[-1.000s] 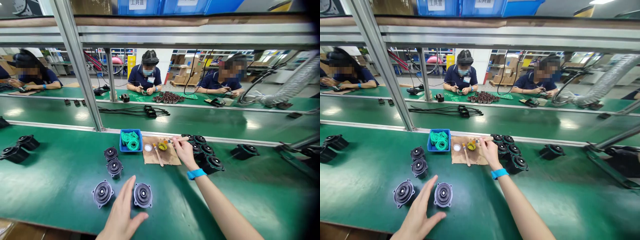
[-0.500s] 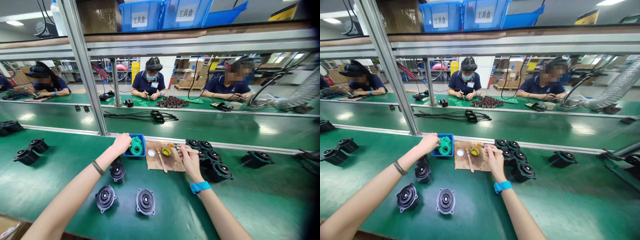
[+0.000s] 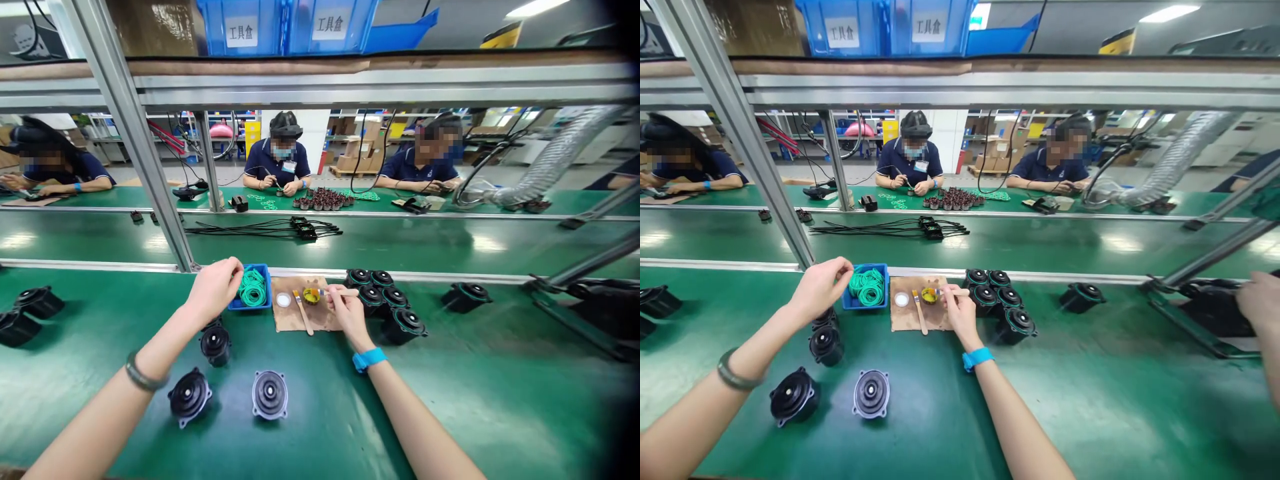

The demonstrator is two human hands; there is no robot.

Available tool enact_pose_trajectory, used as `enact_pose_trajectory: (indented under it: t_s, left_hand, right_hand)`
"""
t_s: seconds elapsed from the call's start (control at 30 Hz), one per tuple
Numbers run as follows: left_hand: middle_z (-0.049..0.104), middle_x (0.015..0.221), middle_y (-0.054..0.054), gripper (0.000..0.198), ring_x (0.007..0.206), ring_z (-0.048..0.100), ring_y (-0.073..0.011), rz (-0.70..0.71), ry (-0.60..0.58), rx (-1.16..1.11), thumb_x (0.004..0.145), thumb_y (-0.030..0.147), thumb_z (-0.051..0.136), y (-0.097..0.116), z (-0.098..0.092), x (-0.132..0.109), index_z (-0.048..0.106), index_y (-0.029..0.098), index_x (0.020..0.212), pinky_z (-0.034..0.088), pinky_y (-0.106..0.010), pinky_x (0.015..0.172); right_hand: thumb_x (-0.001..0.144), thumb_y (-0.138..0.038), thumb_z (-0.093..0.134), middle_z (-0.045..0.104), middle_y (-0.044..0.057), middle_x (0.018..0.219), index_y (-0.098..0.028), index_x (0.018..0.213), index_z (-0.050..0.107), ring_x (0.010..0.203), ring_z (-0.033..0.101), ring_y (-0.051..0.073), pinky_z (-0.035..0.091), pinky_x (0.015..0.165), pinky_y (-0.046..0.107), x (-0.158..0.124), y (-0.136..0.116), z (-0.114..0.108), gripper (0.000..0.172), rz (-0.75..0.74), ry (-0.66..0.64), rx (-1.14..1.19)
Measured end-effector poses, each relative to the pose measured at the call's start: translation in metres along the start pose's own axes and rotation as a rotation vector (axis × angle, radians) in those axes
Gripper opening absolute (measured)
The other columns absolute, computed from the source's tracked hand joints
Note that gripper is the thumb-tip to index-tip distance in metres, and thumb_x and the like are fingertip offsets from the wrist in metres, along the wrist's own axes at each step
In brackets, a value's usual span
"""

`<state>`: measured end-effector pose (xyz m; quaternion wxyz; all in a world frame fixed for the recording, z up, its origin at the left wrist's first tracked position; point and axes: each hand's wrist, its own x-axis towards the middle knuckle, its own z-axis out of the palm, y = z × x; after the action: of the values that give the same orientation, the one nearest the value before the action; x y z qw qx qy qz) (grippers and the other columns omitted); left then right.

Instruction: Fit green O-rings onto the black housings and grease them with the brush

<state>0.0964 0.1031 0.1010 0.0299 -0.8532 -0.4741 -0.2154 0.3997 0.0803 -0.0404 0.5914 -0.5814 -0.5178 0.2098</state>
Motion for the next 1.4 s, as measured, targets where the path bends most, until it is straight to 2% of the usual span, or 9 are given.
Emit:
enact_pose_trajectory:
  t_s: [0.1, 0.23, 0.43, 0.6, 0.7, 0.8, 0.93, 1.1, 1.4]
  left_hand:
    - [0.068, 0.079, -0.001, 0.016, 0.071, 0.065, -0.0149, 0.093, 0.054, -0.056, 0.095, 0.021, 0.047, 0.028, -0.009, -0.041, 0.06, 0.018, 0.087, 0.049, -0.025, 0.069]
    - [0.071, 0.078, -0.002, 0.016, 0.069, 0.066, -0.0132, 0.344, 0.207, -0.14, 0.095, 0.014, 0.047, 0.056, 0.0, -0.098, 0.061, 0.016, 0.089, 0.052, -0.023, 0.067]
    - [0.074, 0.085, -0.009, 0.019, 0.076, 0.07, -0.0182, 0.494, 0.337, -0.105, 0.097, 0.011, 0.045, 0.063, 0.03, -0.145, 0.064, 0.01, 0.096, 0.058, -0.028, 0.069]
    - [0.075, 0.091, -0.009, 0.028, 0.083, 0.073, -0.0196, 0.472, 0.29, -0.103, 0.1, 0.012, 0.037, 0.06, 0.04, -0.151, 0.065, 0.012, 0.096, 0.061, -0.029, 0.072]
    - [0.075, 0.096, -0.009, 0.021, 0.088, 0.073, -0.0199, 0.434, 0.247, -0.155, 0.099, 0.017, 0.043, 0.058, 0.041, -0.152, 0.064, 0.014, 0.099, 0.061, -0.029, 0.077]
    - [0.073, 0.101, -0.01, 0.021, 0.097, 0.071, -0.0207, 0.398, 0.169, -0.245, 0.099, 0.029, 0.048, 0.054, 0.044, -0.156, 0.062, 0.015, 0.103, 0.06, -0.03, 0.085]
    - [0.071, 0.102, -0.009, 0.018, 0.107, 0.068, -0.0196, 0.356, 0.097, -0.336, 0.098, 0.029, 0.049, 0.051, 0.05, -0.162, 0.06, 0.016, 0.103, 0.055, -0.03, 0.096]
    - [0.072, 0.105, -0.01, 0.017, 0.109, 0.067, -0.0212, 0.336, 0.122, -0.323, 0.096, 0.025, 0.053, 0.053, 0.055, -0.168, 0.059, 0.015, 0.109, 0.056, -0.031, 0.095]
    - [0.066, 0.119, -0.017, 0.051, 0.114, 0.063, -0.0264, 0.232, 0.055, -0.337, 0.092, 0.043, 0.057, 0.055, 0.058, -0.166, 0.047, 0.012, 0.13, 0.057, -0.037, 0.095]
  right_hand:
    - [0.087, -0.063, 0.05, 0.07, 0.009, 0.082, -0.016, 0.079, 0.069, 0.058, 0.06, 0.017, 0.05, 0.057, 0.029, -0.002, -0.008, 0.0, 0.051, -0.057, -0.044, -0.003]
    - [0.092, -0.054, 0.048, 0.072, 0.008, 0.088, -0.018, 0.093, 0.07, 0.065, 0.064, 0.018, 0.052, 0.06, 0.029, -0.013, -0.025, -0.005, 0.042, -0.151, -0.131, 0.024]
    - [0.096, -0.036, 0.051, 0.069, 0.007, 0.092, -0.021, 0.097, 0.068, 0.082, 0.066, 0.02, 0.054, 0.075, 0.033, -0.063, -0.059, -0.019, 0.022, -0.32, -0.181, 0.031]
    - [0.099, -0.022, 0.047, 0.067, 0.008, 0.099, -0.023, 0.107, 0.063, 0.092, 0.065, 0.02, 0.054, 0.08, 0.033, -0.109, -0.082, -0.012, 0.018, -0.548, -0.378, 0.04]
    - [0.098, -0.032, 0.051, 0.067, 0.009, 0.1, -0.022, 0.111, 0.061, 0.093, 0.064, 0.02, 0.055, 0.08, 0.032, -0.123, -0.088, -0.004, 0.019, -0.619, -0.493, 0.056]
    - [0.093, -0.045, 0.057, 0.068, 0.011, 0.102, -0.02, 0.114, 0.059, 0.094, 0.064, 0.021, 0.055, 0.082, 0.033, -0.127, -0.087, 0.002, 0.033, -0.701, -0.549, 0.036]
    - [0.092, -0.042, 0.06, 0.069, 0.012, 0.101, -0.018, 0.114, 0.059, 0.093, 0.064, 0.022, 0.054, 0.081, 0.037, -0.129, -0.08, 0.006, 0.033, -0.792, -0.562, -0.009]
    - [0.093, -0.033, 0.061, 0.07, 0.012, 0.097, -0.016, 0.111, 0.061, 0.09, 0.065, 0.021, 0.054, 0.081, 0.039, -0.134, -0.076, 0.006, 0.025, -0.848, -0.495, -0.056]
    - [0.093, -0.049, 0.056, 0.073, 0.011, 0.1, -0.018, 0.104, 0.06, 0.093, 0.066, 0.021, 0.048, 0.086, 0.038, -0.124, -0.08, 0.009, 0.033, -0.832, -0.518, -0.081]
